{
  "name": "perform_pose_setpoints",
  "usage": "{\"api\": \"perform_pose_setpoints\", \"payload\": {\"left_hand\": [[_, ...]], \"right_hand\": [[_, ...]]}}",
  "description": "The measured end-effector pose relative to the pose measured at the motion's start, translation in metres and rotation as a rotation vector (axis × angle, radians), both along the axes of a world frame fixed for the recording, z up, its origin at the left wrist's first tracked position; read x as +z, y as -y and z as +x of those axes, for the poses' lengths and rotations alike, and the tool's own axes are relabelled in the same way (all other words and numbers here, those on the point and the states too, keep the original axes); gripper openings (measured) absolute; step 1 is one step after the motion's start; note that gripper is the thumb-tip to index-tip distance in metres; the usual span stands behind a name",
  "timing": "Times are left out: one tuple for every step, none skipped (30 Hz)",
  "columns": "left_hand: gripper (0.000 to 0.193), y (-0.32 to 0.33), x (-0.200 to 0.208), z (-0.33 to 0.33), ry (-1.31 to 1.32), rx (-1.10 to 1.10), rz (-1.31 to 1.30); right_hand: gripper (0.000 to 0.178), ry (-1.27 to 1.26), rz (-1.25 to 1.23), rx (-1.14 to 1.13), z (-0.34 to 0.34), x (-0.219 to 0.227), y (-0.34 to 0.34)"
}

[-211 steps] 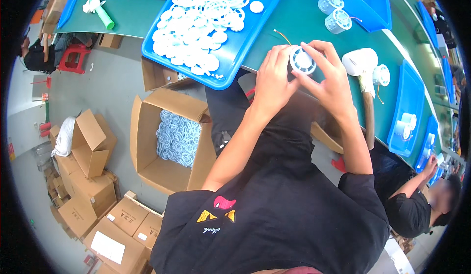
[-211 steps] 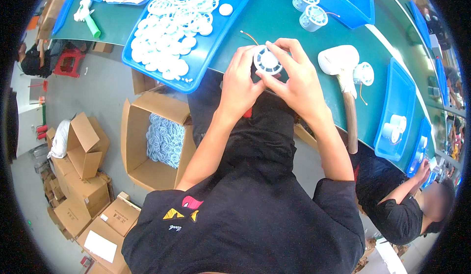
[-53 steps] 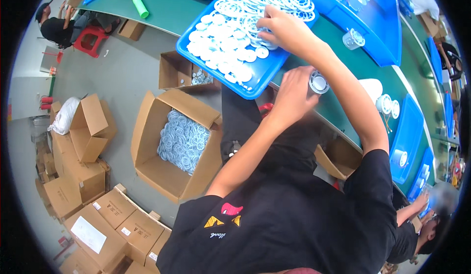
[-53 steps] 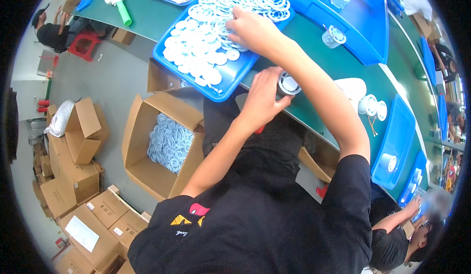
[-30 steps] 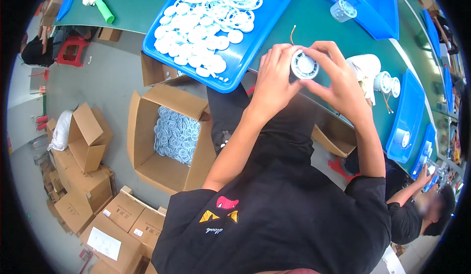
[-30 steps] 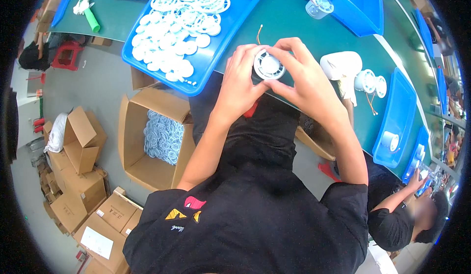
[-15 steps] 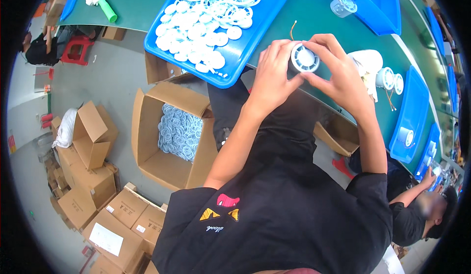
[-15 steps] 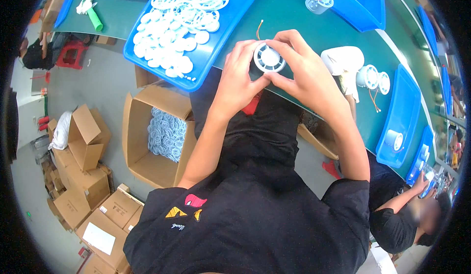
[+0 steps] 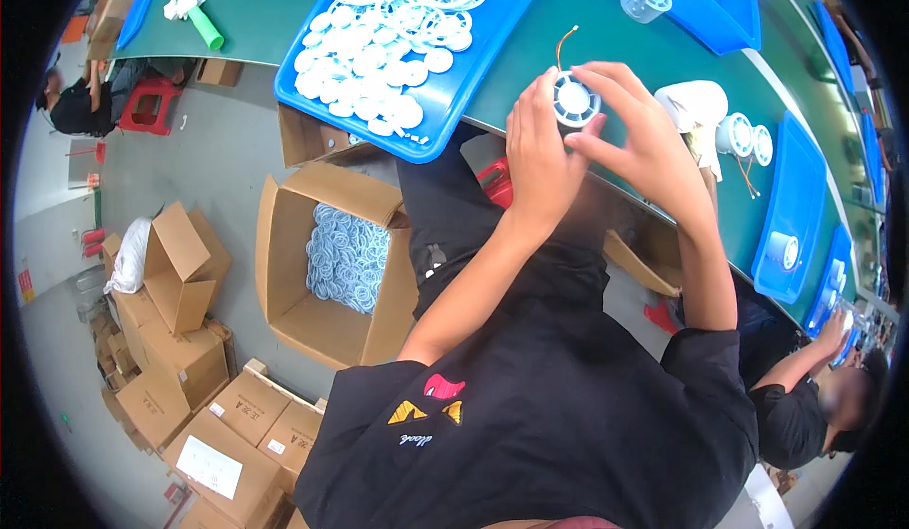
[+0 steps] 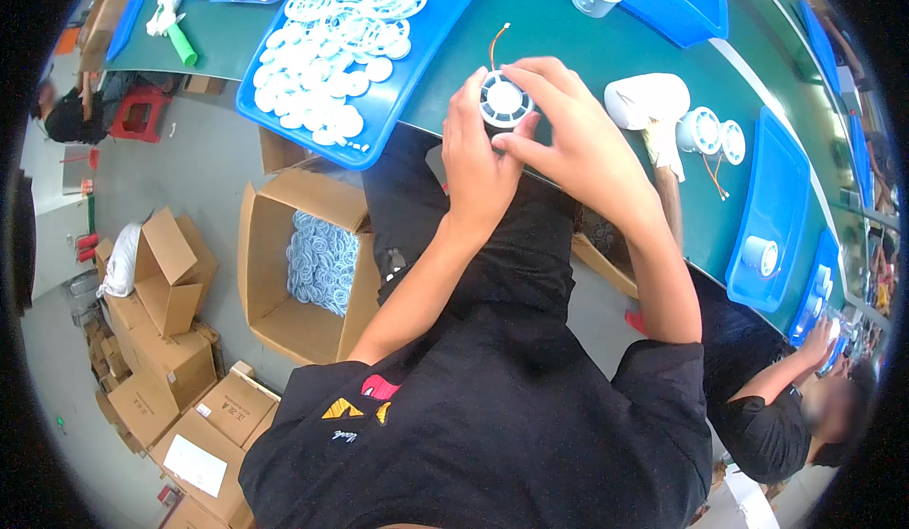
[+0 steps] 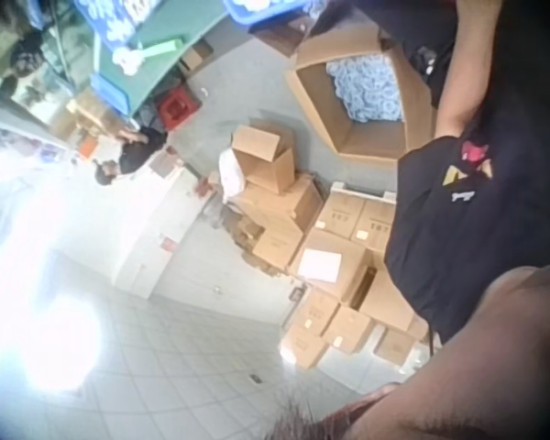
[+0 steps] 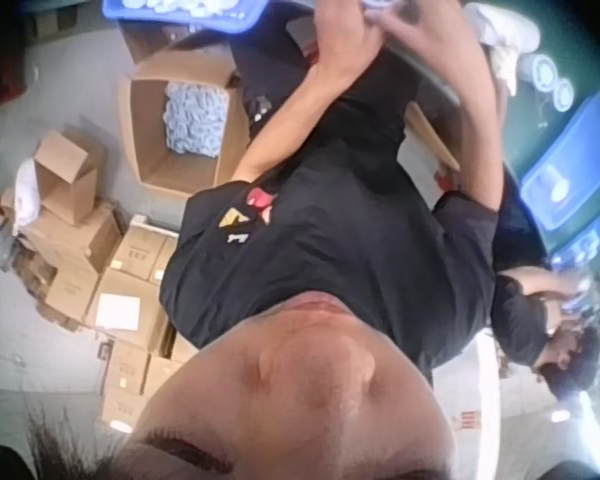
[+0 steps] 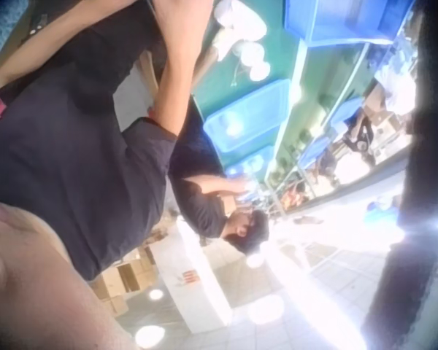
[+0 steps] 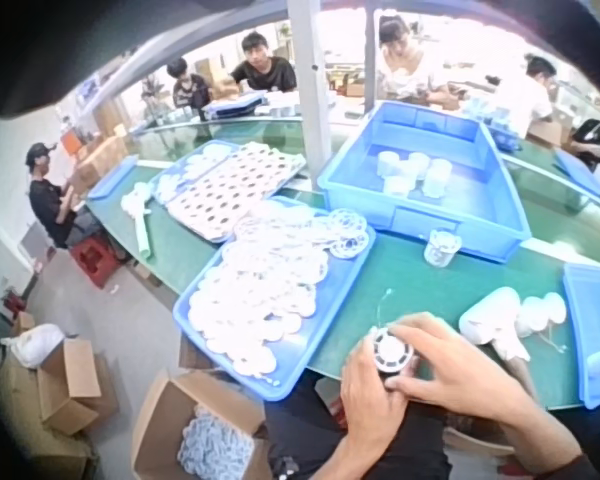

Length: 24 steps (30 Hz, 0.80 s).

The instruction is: Assembling small circular electronic light components at a factory workbench by fitting plastic rings and covers together.

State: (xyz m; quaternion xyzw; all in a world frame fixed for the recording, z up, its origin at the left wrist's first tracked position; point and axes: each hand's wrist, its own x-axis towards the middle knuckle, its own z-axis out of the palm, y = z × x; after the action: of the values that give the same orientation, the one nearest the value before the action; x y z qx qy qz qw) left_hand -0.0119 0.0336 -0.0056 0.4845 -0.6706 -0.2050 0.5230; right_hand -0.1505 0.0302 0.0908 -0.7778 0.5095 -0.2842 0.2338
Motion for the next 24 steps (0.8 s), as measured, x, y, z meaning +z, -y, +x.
{"api": "perform_pose_setpoints", "payload": {"left_hand": [[0.075, 0.0, 0.002, 0.007, -0.031, -0.007, 0.042], [0.07, -0.001, 0.002, 0.014, -0.062, -0.013, 0.084], [0.069, 0.0, 0.005, 0.014, -0.067, -0.02, 0.078], [0.069, 0.001, 0.006, 0.014, -0.077, -0.023, 0.076], [0.068, 0.001, 0.007, 0.015, -0.079, -0.046, 0.085], [0.068, 0.002, 0.007, 0.015, -0.086, -0.071, 0.098], [0.067, 0.003, 0.01, 0.016, -0.095, -0.087, 0.127], [0.067, 0.005, 0.012, 0.016, -0.101, -0.09, 0.129], [0.067, 0.005, 0.012, 0.017, -0.108, -0.105, 0.141], [0.067, 0.005, 0.012, 0.017, -0.114, -0.119, 0.153], [0.067, 0.004, 0.013, 0.016, -0.115, -0.126, 0.158], [0.067, 0.006, 0.014, 0.02, -0.103, -0.112, 0.157], [0.068, 0.004, 0.013, 0.021, -0.099, -0.105, 0.167], [0.068, 0.005, 0.013, 0.021, -0.098, -0.101, 0.17], [0.069, 0.006, 0.014, 0.02, -0.129, -0.113, 0.19], [0.07, 0.006, 0.016, 0.02, -0.161, -0.124, 0.21], [0.07, 0.004, 0.017, 0.021, -0.162, -0.127, 0.212], [0.071, 0.004, 0.018, 0.022, -0.145, -0.113, 0.217], [0.073, 0.004, 0.019, 0.023, -0.128, -0.1, 0.222], [0.073, 0.004, 0.019, 0.024, -0.132, -0.1, 0.219], [0.073, 0.003, 0.019, 0.026, -0.145, -0.133, 0.249], [0.073, 0.003, 0.018, 0.027, -0.158, -0.167, 0.279], [0.075, 0.004, 0.019, 0.027, -0.124, -0.145, 0.272], [0.075, 0.006, 0.019, 0.03, -0.121, -0.142, 0.276]], "right_hand": [[0.053, -0.029, -0.03, -0.131, -0.001, 0.0, -0.009], [0.052, -0.059, -0.06, -0.262, -0.005, 0.001, -0.023], [0.049, -0.114, -0.119, -0.506, -0.015, 0.001, -0.042], [0.05, -0.249, -0.181, -0.646, -0.034, -0.014, -0.06], [0.051, -0.375, -0.242, -0.78, -0.049, -0.032, -0.074], [0.053, -0.371, -0.198, -0.818, -0.053, -0.038, -0.082], [0.056, -0.368, -0.15, -0.861, -0.055, -0.044, -0.089], [0.055, -0.496, -0.158, -0.889, -0.064, -0.058, -0.092], [0.055, -0.5, -0.152, -0.895, -0.066, -0.057, -0.089], [0.052, -0.423, -0.123, -0.874, -0.069, -0.053, -0.084], [0.049, -0.345, -0.094, -0.851, -0.07, -0.046, -0.081], [0.043, -0.082, 0.004, -0.803, -0.063, -0.035, -0.076], [0.041, 0.069, 0.112, -0.786, -0.06, -0.021, -0.077], [0.039, 0.219, 0.22, -0.764, -0.056, -0.009, -0.079], [0.037, 0.332, 0.132, -0.716, -0.046, -0.003, -0.08], [0.035, 0.348, 0.115, -0.662, -0.044, -0.002, -0.082], [0.034, 0.364, 0.097, -0.606, -0.043, -0.001, -0.083], [0.029, 0.404, 0.113, -0.582, -0.028, 0.008, -0.075], [0.029, 0.386, 0.199, -0.553, -0.029, 0.01, -0.07], [0.028, 0.368, 0.285, -0.525, -0.031, 0.011, -0.066], [0.032, 0.38, 0.342, -0.507, -0.035, 0.008, -0.067], [0.032, 0.451, 0.316, -0.534, -0.035, 0.008, -0.068], [0.032, 0.521, 0.29, -0.561, -0.033, 0.009, -0.068], [0.034, 0.576, 0.234, -0.596, -0.021, 0.014, -0.067]]}}
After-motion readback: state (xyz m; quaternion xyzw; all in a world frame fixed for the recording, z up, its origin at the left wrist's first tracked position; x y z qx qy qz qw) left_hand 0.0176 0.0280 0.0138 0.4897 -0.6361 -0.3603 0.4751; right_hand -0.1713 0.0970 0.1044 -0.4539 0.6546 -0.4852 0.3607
